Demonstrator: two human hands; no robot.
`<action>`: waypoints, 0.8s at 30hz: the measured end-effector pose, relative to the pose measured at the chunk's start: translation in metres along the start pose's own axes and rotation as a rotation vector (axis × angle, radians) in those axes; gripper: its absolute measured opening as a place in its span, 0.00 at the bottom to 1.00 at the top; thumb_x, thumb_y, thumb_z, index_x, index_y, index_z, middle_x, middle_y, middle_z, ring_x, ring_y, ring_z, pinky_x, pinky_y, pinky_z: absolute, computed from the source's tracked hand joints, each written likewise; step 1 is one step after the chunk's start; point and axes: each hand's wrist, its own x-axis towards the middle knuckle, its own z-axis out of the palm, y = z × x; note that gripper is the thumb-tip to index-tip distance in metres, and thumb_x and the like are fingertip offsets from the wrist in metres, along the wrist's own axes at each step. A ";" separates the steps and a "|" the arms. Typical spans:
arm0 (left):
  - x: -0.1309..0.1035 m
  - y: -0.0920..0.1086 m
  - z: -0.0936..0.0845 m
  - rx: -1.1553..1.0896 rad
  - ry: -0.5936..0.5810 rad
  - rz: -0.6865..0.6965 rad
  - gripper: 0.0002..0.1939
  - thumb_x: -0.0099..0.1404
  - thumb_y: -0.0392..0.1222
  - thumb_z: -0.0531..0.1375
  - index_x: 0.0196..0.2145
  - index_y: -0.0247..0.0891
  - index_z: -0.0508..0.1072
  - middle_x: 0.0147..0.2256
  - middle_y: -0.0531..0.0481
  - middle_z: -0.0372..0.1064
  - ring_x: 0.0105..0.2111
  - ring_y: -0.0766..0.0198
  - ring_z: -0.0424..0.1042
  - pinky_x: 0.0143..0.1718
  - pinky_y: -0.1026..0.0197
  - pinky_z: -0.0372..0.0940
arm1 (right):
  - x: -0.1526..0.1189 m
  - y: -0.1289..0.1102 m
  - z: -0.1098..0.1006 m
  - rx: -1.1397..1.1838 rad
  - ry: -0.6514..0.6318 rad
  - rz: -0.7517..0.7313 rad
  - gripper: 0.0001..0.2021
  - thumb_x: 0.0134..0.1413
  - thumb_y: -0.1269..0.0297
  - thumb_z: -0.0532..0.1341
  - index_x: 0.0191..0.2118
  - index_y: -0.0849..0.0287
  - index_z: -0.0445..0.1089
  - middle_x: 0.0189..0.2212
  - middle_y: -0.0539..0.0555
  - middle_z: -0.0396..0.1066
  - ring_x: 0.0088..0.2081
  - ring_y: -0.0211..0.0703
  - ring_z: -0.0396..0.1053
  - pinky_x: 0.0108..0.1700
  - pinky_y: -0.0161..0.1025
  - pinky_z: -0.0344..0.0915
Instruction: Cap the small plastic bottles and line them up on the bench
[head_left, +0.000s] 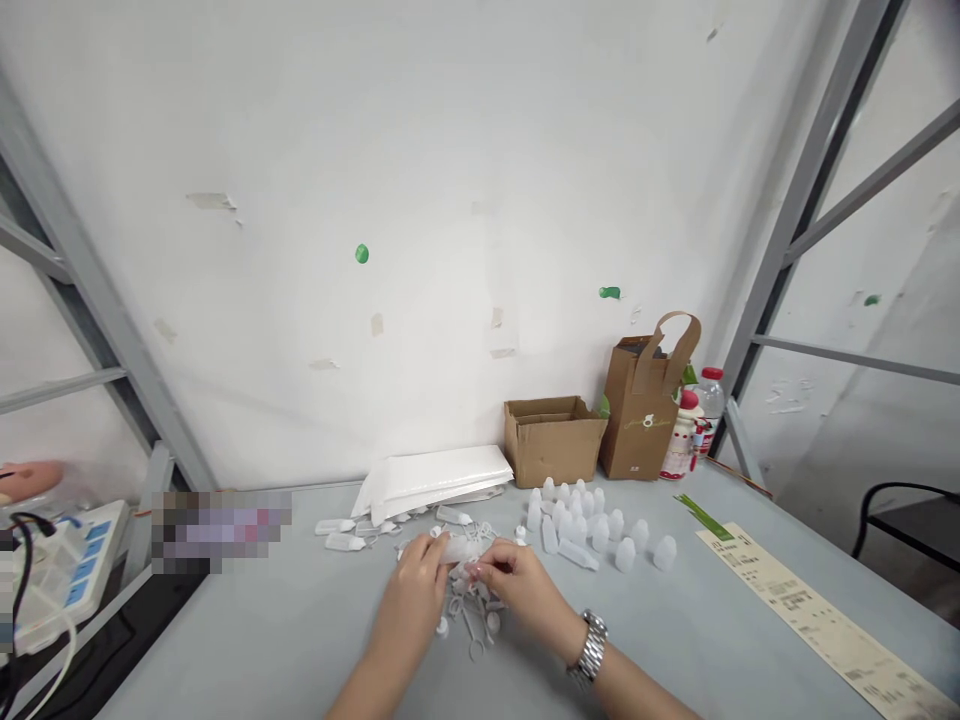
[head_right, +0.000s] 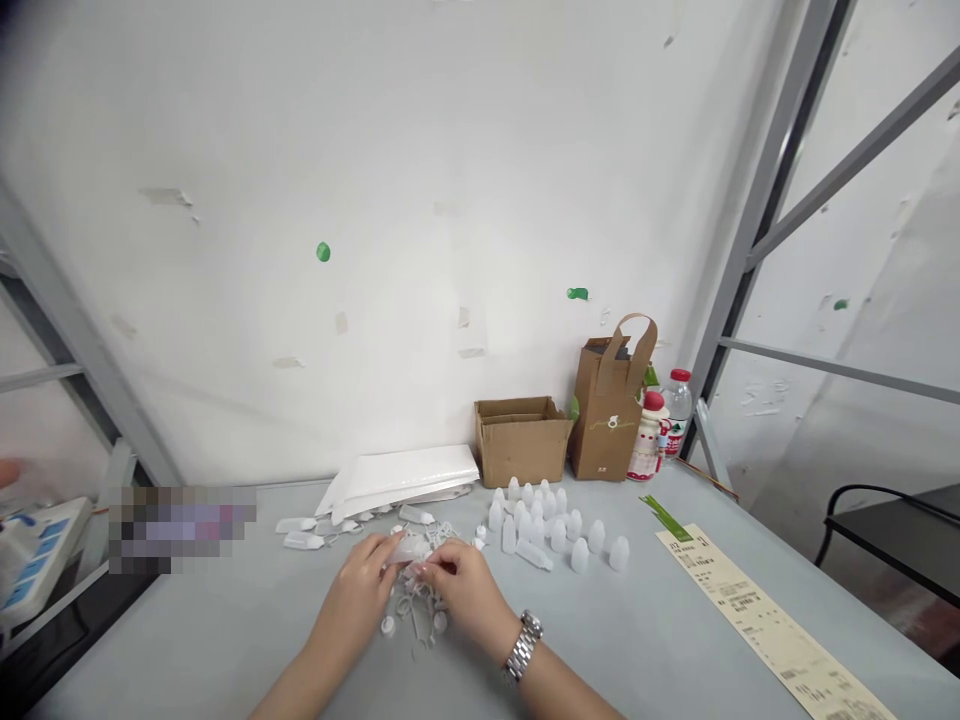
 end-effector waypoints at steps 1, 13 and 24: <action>0.000 0.001 0.000 -0.009 -0.009 -0.004 0.18 0.57 0.30 0.48 0.41 0.38 0.71 0.34 0.47 0.70 0.37 0.58 0.69 0.38 0.56 0.66 | 0.001 -0.001 -0.002 0.043 -0.014 0.027 0.18 0.44 0.49 0.59 0.20 0.61 0.69 0.17 0.47 0.59 0.21 0.34 0.55 0.25 0.33 0.52; 0.001 0.008 0.001 -0.101 -0.005 0.007 0.15 0.57 0.30 0.49 0.37 0.38 0.72 0.34 0.46 0.71 0.37 0.58 0.69 0.39 0.55 0.66 | 0.005 -0.005 -0.017 0.335 0.003 0.084 0.20 0.41 0.46 0.60 0.19 0.61 0.64 0.13 0.43 0.51 0.18 0.31 0.44 0.22 0.33 0.41; 0.015 -0.006 -0.013 -0.371 0.095 -0.288 0.12 0.55 0.41 0.54 0.35 0.39 0.74 0.34 0.47 0.72 0.34 0.57 0.70 0.37 0.54 0.66 | 0.017 0.007 -0.043 0.016 0.217 -0.021 0.19 0.47 0.48 0.56 0.21 0.60 0.66 0.17 0.47 0.58 0.22 0.36 0.55 0.27 0.35 0.55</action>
